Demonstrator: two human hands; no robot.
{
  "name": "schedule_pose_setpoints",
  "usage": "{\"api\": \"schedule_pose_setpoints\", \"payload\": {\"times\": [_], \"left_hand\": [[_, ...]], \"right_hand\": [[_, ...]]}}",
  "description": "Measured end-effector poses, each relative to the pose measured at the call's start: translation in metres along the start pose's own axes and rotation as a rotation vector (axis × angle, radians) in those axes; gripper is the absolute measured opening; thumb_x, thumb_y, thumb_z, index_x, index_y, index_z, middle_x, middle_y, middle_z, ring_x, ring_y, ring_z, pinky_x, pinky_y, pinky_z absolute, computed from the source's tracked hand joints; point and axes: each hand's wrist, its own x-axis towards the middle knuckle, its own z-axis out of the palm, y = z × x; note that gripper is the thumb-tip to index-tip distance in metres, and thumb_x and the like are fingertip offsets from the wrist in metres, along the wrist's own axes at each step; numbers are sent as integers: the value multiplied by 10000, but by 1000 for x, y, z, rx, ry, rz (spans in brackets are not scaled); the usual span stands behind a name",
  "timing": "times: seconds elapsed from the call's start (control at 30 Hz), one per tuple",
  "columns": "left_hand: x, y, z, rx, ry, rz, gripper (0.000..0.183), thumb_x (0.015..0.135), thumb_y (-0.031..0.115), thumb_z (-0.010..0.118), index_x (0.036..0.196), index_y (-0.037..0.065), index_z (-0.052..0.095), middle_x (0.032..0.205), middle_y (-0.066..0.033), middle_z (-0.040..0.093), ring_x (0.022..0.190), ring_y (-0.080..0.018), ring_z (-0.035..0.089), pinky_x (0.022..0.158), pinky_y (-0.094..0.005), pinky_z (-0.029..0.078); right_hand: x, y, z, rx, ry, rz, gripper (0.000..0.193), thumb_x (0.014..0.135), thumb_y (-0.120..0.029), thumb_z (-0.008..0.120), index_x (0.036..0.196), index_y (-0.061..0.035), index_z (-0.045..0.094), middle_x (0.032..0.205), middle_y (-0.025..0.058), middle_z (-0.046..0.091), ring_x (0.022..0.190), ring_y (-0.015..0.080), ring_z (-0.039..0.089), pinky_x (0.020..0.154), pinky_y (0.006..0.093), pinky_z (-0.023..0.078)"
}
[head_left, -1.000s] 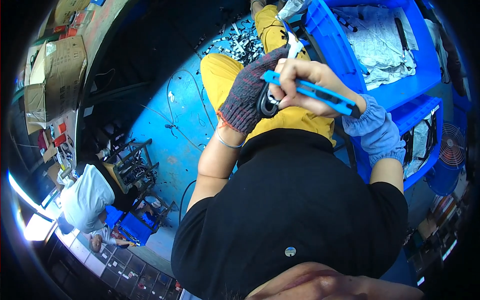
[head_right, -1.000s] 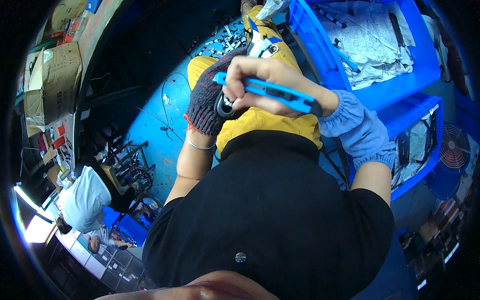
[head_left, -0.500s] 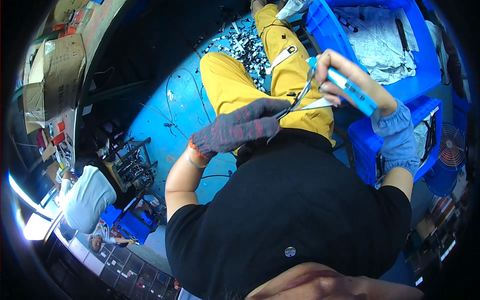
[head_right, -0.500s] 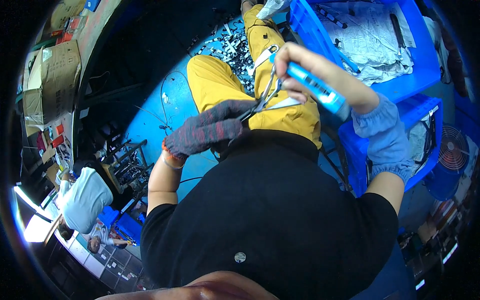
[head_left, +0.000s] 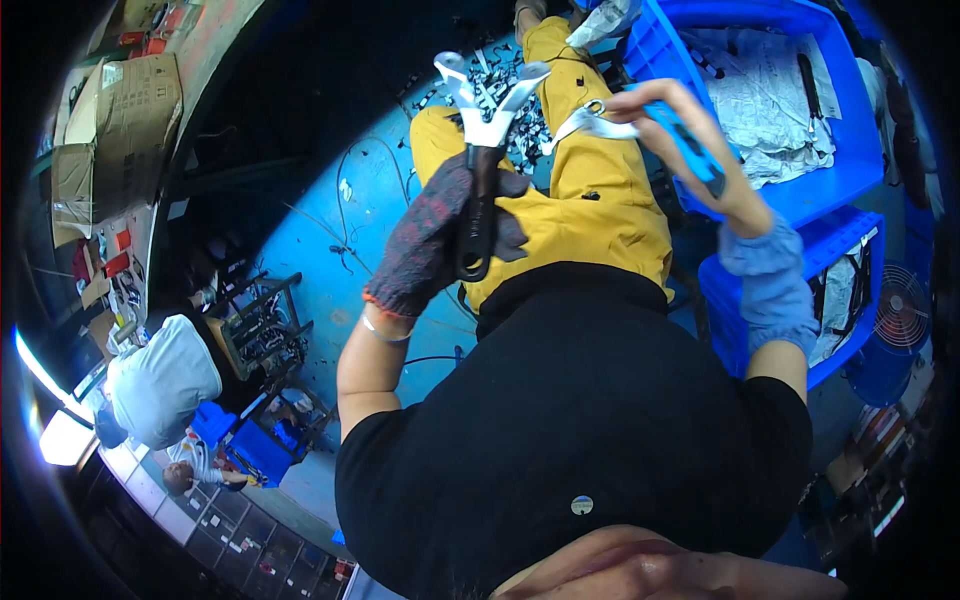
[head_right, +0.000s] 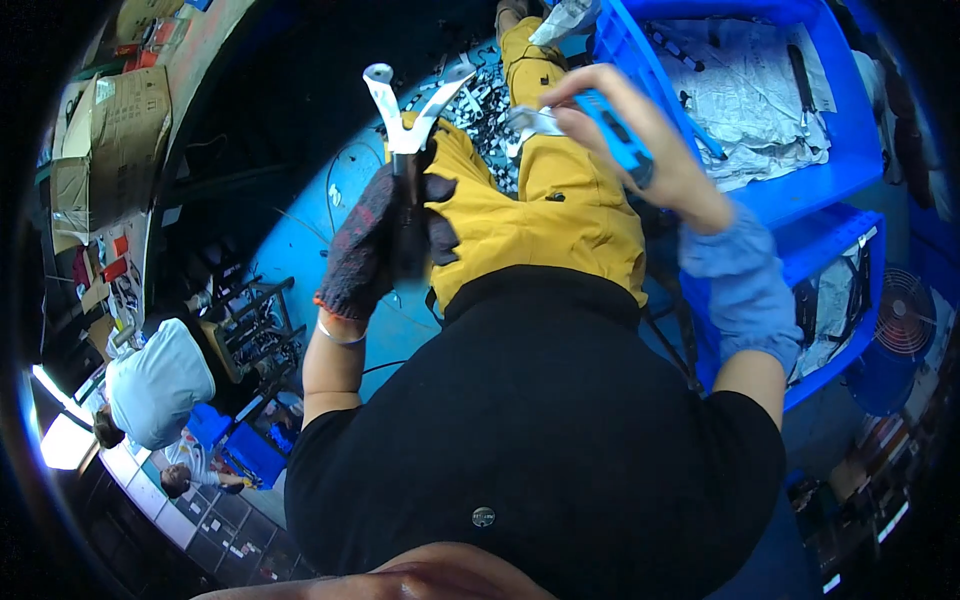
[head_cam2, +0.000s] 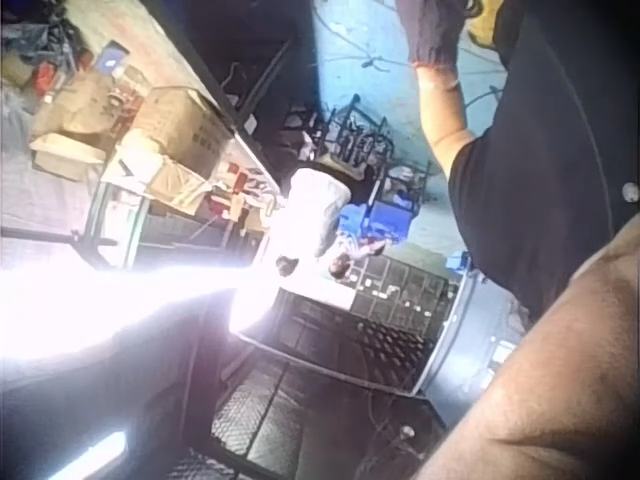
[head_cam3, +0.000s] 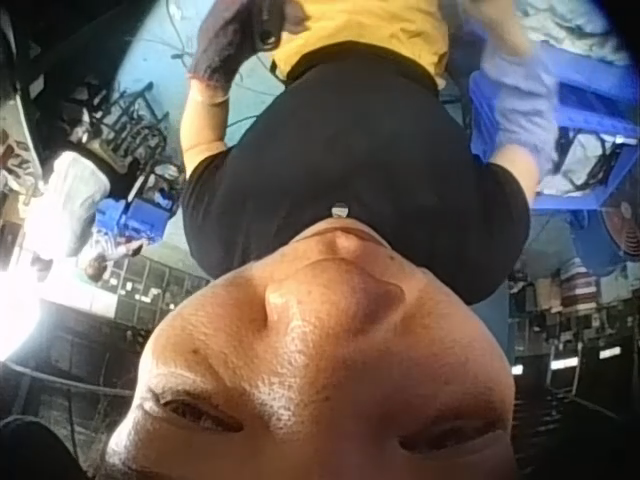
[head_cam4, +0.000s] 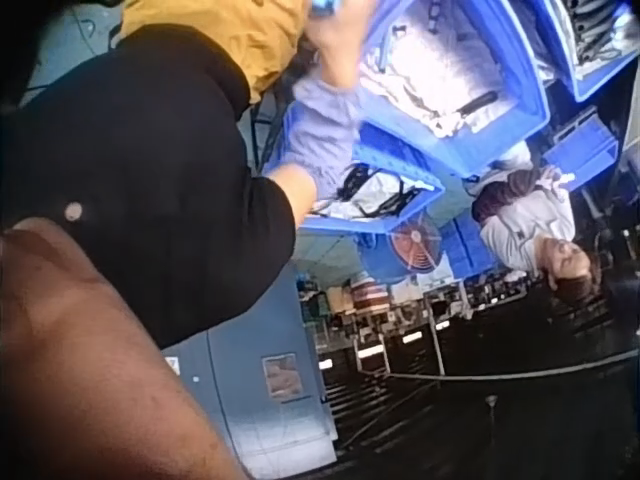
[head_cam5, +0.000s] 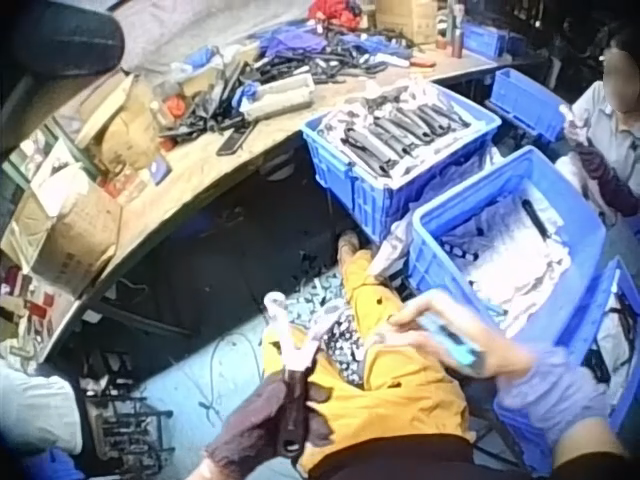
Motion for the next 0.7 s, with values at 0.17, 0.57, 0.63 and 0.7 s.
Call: {"api": "schedule_pose_setpoints", "payload": {"times": [0.17,0.57,0.63,0.7], "left_hand": [[19,-13,19,-18,-60,-22,544,971,443,447,1286,-1,444,983,-159,625,655,-245,652,571,-348,564],[21,-39,40,-588,-298,-111,641,953,624,271,1137,87,569,703,-48,566,419,-191,462,374,-301,362],[23,-45,38,-656,-370,-129,650,951,630,264,1137,87,569,685,-42,545,414,-192,450,368,-299,350],[23,-51,33,-684,-442,-106,663,943,646,245,1130,91,556,648,-31,491,395,-197,416,350,-307,332]], "right_hand": [[16,6,46,609,-100,216,285,999,-229,484,1102,25,563,694,69,610,553,85,551,488,193,398],[28,-30,65,518,129,84,340,908,-327,648,816,-1,625,480,-4,489,372,51,446,370,204,316],[29,-38,65,496,136,38,336,909,-316,647,774,-11,604,503,-2,499,378,53,452,370,201,313],[28,-47,66,532,128,-6,306,897,-280,670,773,-8,607,535,3,513,391,51,460,374,198,316]]}}
